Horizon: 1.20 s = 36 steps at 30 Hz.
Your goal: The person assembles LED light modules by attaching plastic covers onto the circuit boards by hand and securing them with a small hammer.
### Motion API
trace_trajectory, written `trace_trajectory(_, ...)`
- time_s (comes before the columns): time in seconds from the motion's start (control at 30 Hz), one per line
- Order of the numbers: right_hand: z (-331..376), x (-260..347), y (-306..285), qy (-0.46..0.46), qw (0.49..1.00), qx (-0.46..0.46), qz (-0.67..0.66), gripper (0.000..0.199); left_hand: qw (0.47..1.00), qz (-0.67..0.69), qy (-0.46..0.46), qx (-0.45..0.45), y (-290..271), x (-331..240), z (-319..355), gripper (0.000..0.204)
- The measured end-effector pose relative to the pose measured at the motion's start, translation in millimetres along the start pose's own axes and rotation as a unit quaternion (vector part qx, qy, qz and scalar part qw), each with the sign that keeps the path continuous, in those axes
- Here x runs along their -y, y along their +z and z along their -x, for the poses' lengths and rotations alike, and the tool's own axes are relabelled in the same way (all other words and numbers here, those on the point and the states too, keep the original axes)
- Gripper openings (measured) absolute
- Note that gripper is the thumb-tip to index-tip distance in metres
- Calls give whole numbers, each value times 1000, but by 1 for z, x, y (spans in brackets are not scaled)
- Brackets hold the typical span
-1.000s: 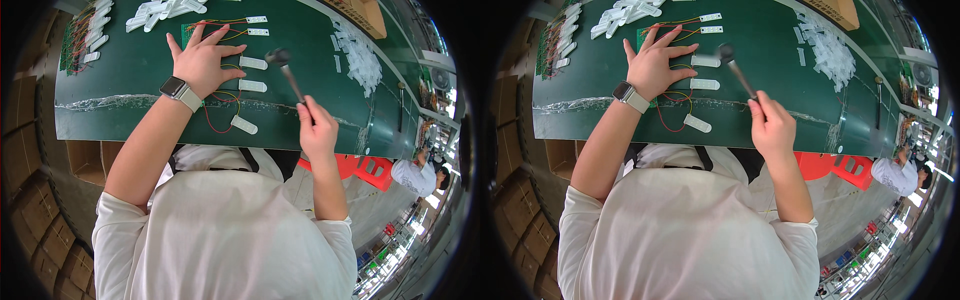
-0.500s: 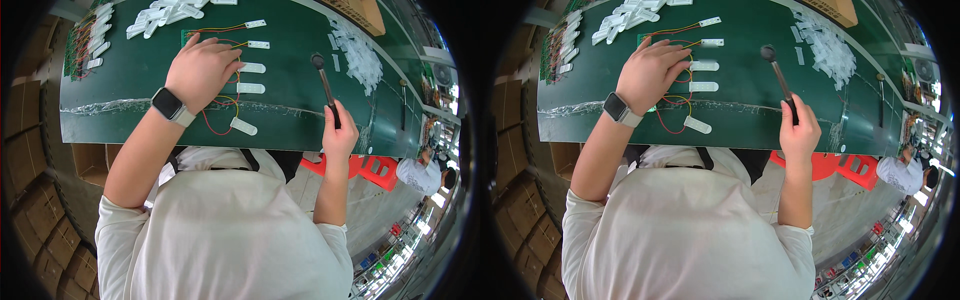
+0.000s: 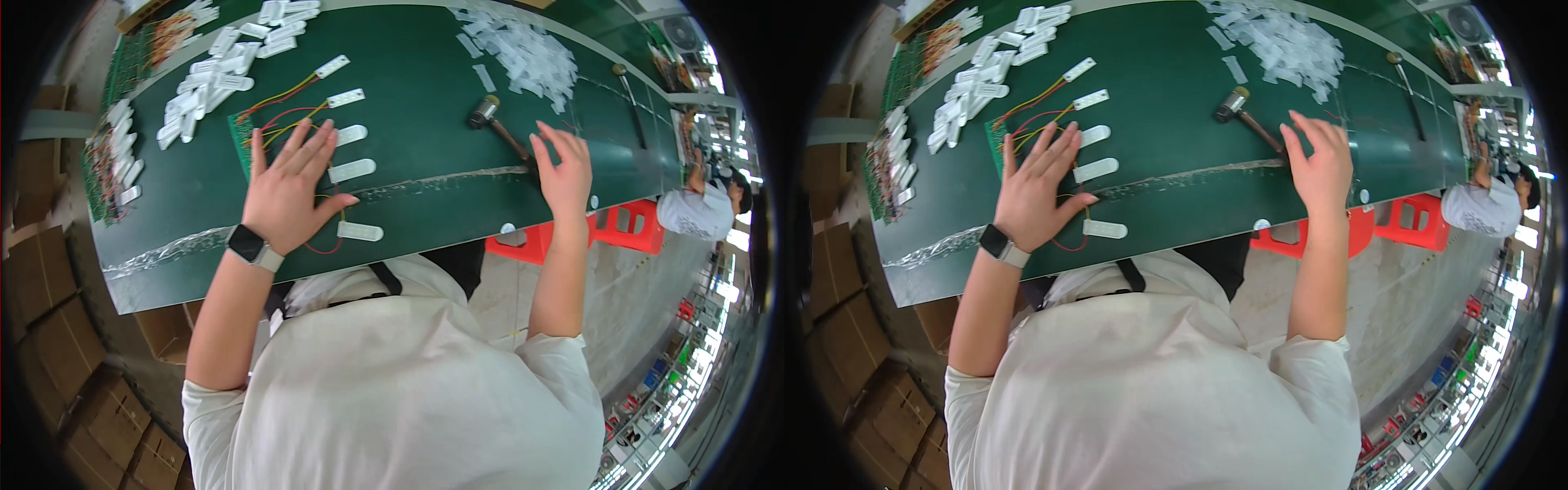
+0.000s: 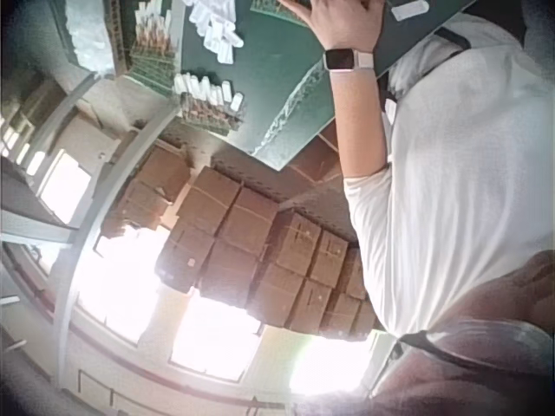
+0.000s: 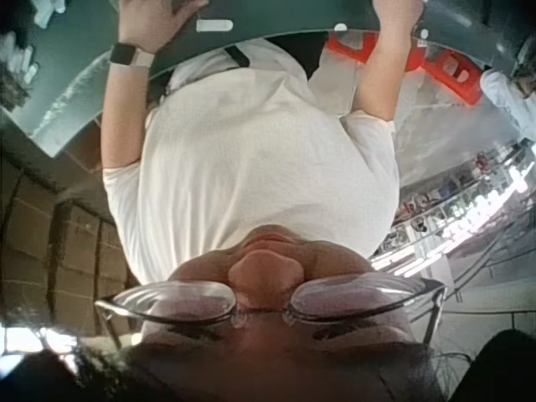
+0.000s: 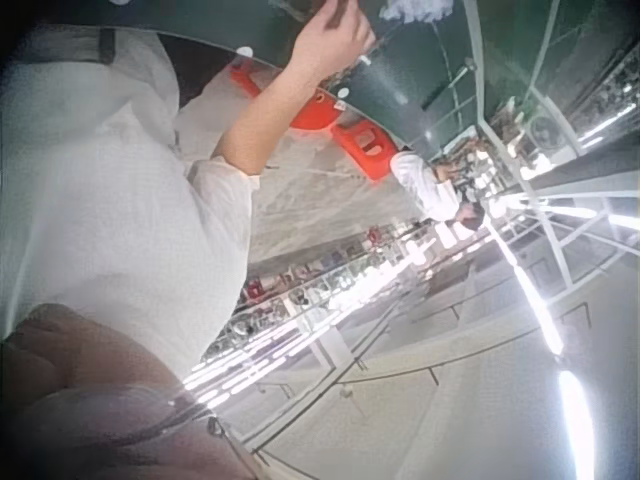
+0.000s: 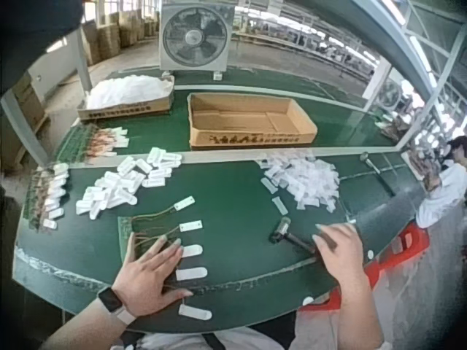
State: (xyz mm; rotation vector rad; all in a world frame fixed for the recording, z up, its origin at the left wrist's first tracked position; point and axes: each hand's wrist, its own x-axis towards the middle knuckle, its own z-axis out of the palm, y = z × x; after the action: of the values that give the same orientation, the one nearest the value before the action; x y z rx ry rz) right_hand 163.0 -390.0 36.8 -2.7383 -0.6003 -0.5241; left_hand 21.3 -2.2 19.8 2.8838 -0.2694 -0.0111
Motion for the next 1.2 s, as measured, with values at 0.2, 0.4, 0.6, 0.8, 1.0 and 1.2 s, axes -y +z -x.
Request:
trace_trajectory(0.2,-72,83,49,-118,986,33,-117,21,999,17,-25,-22,9,-8,4,89)
trace_trajectory(0.4,-137,184,138,-183,951,64,-241,23,998,36,-24,-39,12,-3,16,90)
trace_trajectory(0.6,-182,241,187,-206,968,35,-139,24,998,33,-37,-24,-3,2,28,90)
trace_trajectory(0.8,-206,233,186,-440,897,44,-8,18,998,5,-22,-60,-10,10,40,48)
trace_trajectory(1.0,-231,231,184,-274,892,291,-213,41,986,62,-15,-153,-13,9,26,28)
trace_trajectory(1.2,-220,223,162,-183,904,305,-239,50,981,77,-60,-168,-23,15,16,31)
